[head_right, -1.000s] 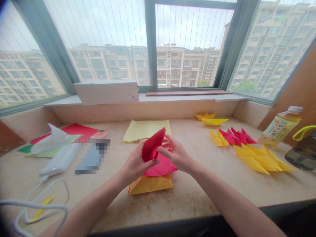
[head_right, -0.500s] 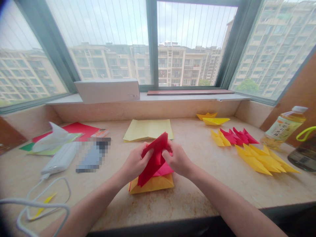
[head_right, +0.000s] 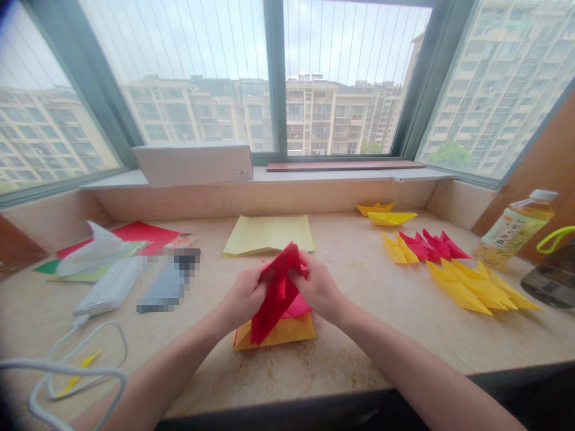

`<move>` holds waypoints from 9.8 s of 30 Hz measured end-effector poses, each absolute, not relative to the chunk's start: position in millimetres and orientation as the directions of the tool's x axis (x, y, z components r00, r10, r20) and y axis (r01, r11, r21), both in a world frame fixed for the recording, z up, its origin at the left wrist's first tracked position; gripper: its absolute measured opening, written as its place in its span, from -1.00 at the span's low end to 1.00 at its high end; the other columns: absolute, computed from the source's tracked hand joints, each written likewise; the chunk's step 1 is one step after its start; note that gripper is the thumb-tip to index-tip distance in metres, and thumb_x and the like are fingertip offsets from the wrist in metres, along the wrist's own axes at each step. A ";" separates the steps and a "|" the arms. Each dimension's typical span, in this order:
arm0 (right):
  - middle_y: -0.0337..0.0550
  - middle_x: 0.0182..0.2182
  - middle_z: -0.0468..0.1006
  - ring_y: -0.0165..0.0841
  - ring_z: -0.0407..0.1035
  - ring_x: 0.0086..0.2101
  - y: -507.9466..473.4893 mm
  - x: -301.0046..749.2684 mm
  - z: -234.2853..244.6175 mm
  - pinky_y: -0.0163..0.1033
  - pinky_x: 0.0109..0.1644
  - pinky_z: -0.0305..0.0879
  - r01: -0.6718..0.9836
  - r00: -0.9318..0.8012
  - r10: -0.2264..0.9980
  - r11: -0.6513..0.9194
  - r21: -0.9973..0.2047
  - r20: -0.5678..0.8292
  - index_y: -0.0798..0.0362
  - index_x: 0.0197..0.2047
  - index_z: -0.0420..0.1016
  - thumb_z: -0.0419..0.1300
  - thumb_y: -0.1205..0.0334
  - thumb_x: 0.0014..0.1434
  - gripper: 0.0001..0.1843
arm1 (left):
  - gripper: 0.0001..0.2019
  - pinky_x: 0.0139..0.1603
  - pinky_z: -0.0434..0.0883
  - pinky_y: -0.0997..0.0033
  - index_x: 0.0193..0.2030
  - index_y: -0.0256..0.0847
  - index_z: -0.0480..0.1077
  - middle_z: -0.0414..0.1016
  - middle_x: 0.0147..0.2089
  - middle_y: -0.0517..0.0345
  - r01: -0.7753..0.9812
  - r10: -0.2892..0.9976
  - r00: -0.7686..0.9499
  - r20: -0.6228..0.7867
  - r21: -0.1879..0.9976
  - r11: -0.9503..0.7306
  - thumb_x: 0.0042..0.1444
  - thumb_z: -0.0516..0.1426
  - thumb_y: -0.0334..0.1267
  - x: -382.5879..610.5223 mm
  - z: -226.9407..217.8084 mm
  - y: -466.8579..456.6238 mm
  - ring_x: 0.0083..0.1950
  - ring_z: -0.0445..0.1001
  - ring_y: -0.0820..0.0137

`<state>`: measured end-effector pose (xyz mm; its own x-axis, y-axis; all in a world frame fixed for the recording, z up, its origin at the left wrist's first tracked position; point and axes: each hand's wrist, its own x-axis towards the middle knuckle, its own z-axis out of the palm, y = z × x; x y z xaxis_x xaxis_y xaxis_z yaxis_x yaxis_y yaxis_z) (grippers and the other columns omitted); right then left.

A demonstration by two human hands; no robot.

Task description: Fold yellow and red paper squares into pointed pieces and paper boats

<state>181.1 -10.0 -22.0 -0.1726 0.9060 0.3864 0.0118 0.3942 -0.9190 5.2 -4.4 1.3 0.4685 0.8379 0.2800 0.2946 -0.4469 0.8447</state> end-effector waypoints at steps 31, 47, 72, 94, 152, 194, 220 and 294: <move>-0.19 -0.43 0.57 -0.39 0.40 -0.43 -15.5 201.5 5.0 -0.31 -0.36 0.33 -0.079 -0.195 0.923 0.322 -0.943 0.332 0.08 -0.31 0.58 0.41 0.07 0.07 -0.75 | -0.72 -0.12 0.48 0.31 0.00 -0.26 0.41 0.54 -0.15 0.02 -0.064 0.782 0.604 0.152 0.988 -0.143 0.19 0.21 -0.19 11.5 1.4 -15.8 -0.16 0.58 0.28; -0.17 -0.49 0.56 -0.38 0.36 -0.48 -19.2 201.9 7.5 -0.29 -0.41 0.29 0.003 -0.206 0.939 0.283 -0.959 0.276 0.08 -0.36 0.64 0.25 -0.07 0.22 -0.62 | -0.80 -0.27 0.48 0.38 -0.30 -0.33 0.53 0.61 -0.34 0.05 0.067 0.854 0.516 -0.068 0.997 0.039 0.02 0.32 -0.22 12.6 15.7 -19.7 -0.31 0.62 0.29; -0.19 -0.54 0.55 -0.38 0.37 -0.59 -19.0 198.0 1.4 -0.29 -0.55 0.29 -0.131 -0.224 0.937 0.245 -0.961 0.270 0.08 -0.37 0.55 0.24 -0.16 0.19 -0.56 | -0.74 -0.48 0.36 0.48 -0.26 -0.32 0.46 0.52 -0.39 0.11 0.081 0.752 0.653 -0.089 0.996 0.048 0.13 0.24 -0.11 15.9 4.3 -20.2 -0.49 0.46 0.46; -0.09 -0.30 0.68 -0.16 0.58 -0.23 1.5 213.7 5.1 -0.02 -0.11 0.49 -0.315 0.054 0.935 0.349 -0.883 0.350 -0.02 -0.20 0.48 0.22 -0.24 0.19 -0.57 | -0.60 -0.59 0.26 0.55 -0.27 -0.27 0.40 0.42 -0.61 0.22 0.213 0.687 0.711 -0.149 0.977 -0.008 0.20 0.11 0.10 -1.0 12.9 -12.7 -0.64 0.33 0.51; -0.18 -0.58 0.53 -0.37 0.38 -0.63 -14.1 184.8 -12.9 -0.30 -0.60 0.27 -0.270 -0.123 0.961 0.207 -0.940 0.247 0.09 -0.40 0.49 0.17 -0.22 0.23 -0.50 | -0.65 -0.66 0.32 0.60 -0.34 -0.30 0.38 0.52 -0.47 0.12 0.078 0.755 0.650 -0.087 0.996 0.048 0.21 0.16 0.02 12.6 9.3 -18.8 -0.58 0.50 0.46; -0.18 -0.38 0.60 -0.27 0.49 -0.38 -9.6 194.5 -4.9 -0.19 -0.29 0.43 -0.256 -0.070 0.933 0.324 -0.911 0.352 -0.01 -0.24 0.42 0.29 -0.07 0.19 -0.70 | -0.71 -0.44 0.18 0.49 -0.28 -0.29 0.50 0.44 -0.45 0.20 0.380 0.816 0.528 0.235 0.794 -0.475 0.30 0.04 -0.16 6.1 8.4 -11.9 -0.46 0.29 0.47; -0.14 -0.39 0.58 -0.25 0.42 -0.39 -18.4 195.4 -7.8 -0.18 -0.32 0.37 -0.030 -0.018 0.870 0.491 -0.870 0.492 -0.01 -0.28 0.51 0.21 -0.11 0.24 -0.68 | -0.65 -0.45 0.11 0.51 -0.40 -0.27 0.43 0.38 -0.50 0.22 0.393 0.807 0.503 0.310 0.749 -0.533 0.31 0.03 -0.10 0.4 10.9 -12.0 -0.47 0.23 0.49; -0.15 -0.50 0.51 -0.31 0.34 -0.42 -22.3 194.8 -0.4 -0.15 -0.22 0.05 0.811 -0.472 0.493 0.568 0.141 0.731 0.08 -0.40 0.49 0.07 0.33 0.37 -0.70 | -0.56 -0.02 0.46 0.27 0.07 -0.22 0.33 0.58 -0.11 0.02 -0.178 0.883 0.410 0.230 0.969 -0.170 0.09 0.30 -0.16 11.5 -8.4 2.6 -0.11 0.55 0.29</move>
<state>194.8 -22.3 -0.4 -0.4724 0.4927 0.7308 0.8107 0.5681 0.1411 11.5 2.6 -8.4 0.4098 0.8826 0.2303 -0.1777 -0.1704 0.9692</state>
